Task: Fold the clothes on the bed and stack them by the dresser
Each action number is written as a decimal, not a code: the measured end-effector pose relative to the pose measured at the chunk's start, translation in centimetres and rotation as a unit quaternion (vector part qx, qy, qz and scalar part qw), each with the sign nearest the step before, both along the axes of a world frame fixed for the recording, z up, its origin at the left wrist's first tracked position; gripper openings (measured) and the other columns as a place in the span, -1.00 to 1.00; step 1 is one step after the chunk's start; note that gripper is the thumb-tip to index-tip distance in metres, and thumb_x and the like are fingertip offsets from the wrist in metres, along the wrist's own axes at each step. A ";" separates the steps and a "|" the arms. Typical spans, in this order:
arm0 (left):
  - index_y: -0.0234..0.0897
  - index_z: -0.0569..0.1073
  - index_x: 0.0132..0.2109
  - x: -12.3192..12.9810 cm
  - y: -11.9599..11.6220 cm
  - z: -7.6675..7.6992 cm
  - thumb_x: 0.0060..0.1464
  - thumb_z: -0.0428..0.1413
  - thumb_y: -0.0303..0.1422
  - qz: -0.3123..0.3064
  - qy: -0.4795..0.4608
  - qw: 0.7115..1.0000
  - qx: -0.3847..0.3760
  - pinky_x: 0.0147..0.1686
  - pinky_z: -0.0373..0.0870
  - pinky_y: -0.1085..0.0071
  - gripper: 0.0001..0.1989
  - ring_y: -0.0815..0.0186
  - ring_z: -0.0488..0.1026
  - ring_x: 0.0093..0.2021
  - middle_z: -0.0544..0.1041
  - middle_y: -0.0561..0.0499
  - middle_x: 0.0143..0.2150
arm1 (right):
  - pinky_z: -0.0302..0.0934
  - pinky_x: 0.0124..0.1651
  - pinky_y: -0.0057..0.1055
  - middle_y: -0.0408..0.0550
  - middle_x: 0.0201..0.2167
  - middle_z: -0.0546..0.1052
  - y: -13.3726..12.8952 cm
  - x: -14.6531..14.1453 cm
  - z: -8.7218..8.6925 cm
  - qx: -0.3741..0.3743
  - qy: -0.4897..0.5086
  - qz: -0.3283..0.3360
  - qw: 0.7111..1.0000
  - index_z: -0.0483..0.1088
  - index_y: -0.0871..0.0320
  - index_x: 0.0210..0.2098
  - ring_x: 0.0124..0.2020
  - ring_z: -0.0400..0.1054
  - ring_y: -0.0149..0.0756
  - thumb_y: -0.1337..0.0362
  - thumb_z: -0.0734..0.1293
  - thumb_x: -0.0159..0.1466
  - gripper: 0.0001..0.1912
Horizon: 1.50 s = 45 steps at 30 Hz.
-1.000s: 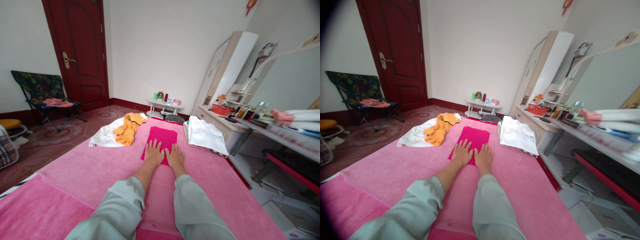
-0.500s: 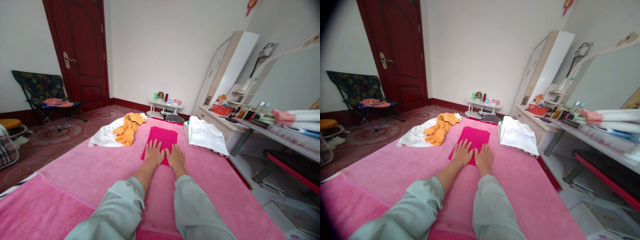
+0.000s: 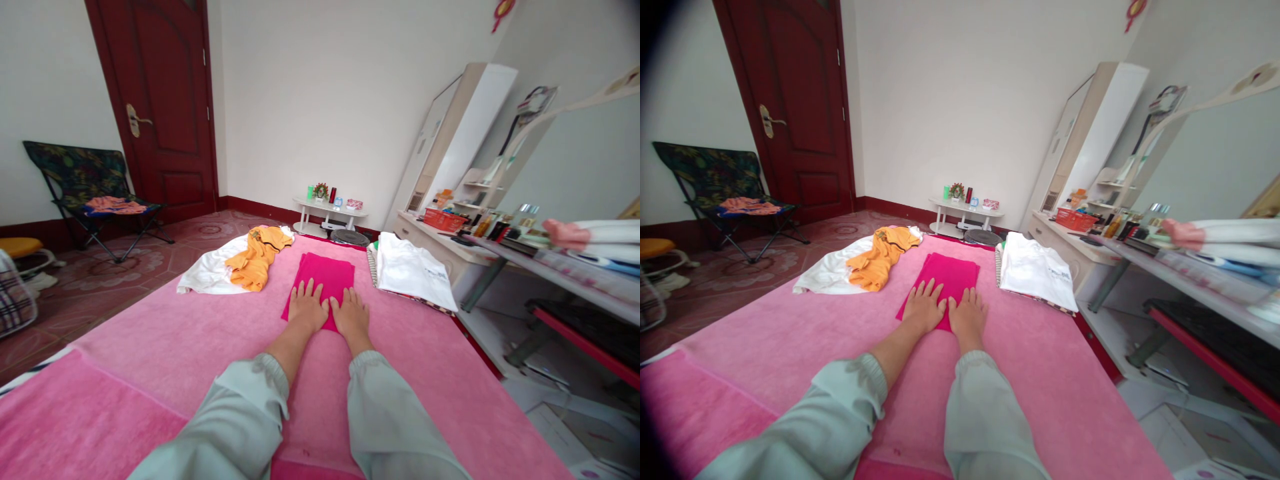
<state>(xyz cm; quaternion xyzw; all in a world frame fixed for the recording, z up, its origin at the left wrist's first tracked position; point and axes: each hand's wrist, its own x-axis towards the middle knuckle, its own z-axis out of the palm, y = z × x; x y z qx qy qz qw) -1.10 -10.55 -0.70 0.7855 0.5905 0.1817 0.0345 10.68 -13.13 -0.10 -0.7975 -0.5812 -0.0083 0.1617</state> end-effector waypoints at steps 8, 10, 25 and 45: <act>-0.13 0.10 0.32 0.0 0.0 0.1 0.19 -0.24 -0.08 -0.001 0.002 1.000 -0.001 0.27 -0.18 0.04 -0.41 0.04 -0.11 0.36 0.00 -0.02 0.38 | -0.24 0.26 -0.05 0.05 0.33 0.03 -0.1 0.0 0.1 0.005 -0.001 -0.001 1.000 0.04 0.24 0.29 0.31 -0.14 -0.06 0.02 0.00 0.32 -0.35; -0.14 0.09 0.32 0.0 0.0 0.0 0.19 -0.25 -0.08 -0.004 0.003 1.000 -0.003 0.27 -0.19 0.03 -0.40 0.03 -0.12 0.36 -0.01 -0.02 0.38 | -0.23 0.25 -0.04 0.06 0.33 0.04 -0.1 0.0 0.0 0.007 -0.001 0.000 1.000 0.04 0.25 0.29 0.31 -0.13 -0.05 0.02 0.00 0.31 -0.35; -0.17 -0.02 0.36 -2.0 4.4 0.5 0.11 -0.35 0.18 -0.095 0.059 0.992 -0.053 0.28 -0.17 0.07 -0.20 0.07 -0.18 0.37 -0.11 -0.12 0.40 | -0.22 0.24 0.03 0.09 0.34 -0.01 0.2 0.2 -0.3 -0.019 -0.036 0.017 0.999 -0.01 0.29 0.31 0.32 -0.16 -0.01 0.01 -0.05 0.33 -0.32; -0.12 0.12 0.31 -2.2 9.5 0.3 0.19 -0.28 0.09 -0.094 0.007 0.995 -0.030 0.27 -0.11 0.14 -0.34 0.11 -0.13 0.37 -0.04 -0.07 0.39 | -0.34 0.31 -0.07 0.06 0.38 -0.16 9.2 5.4 0.0 -0.089 -0.042 0.100 0.990 -0.15 0.24 0.34 0.37 -0.32 -0.19 -0.10 -0.10 0.33 -0.26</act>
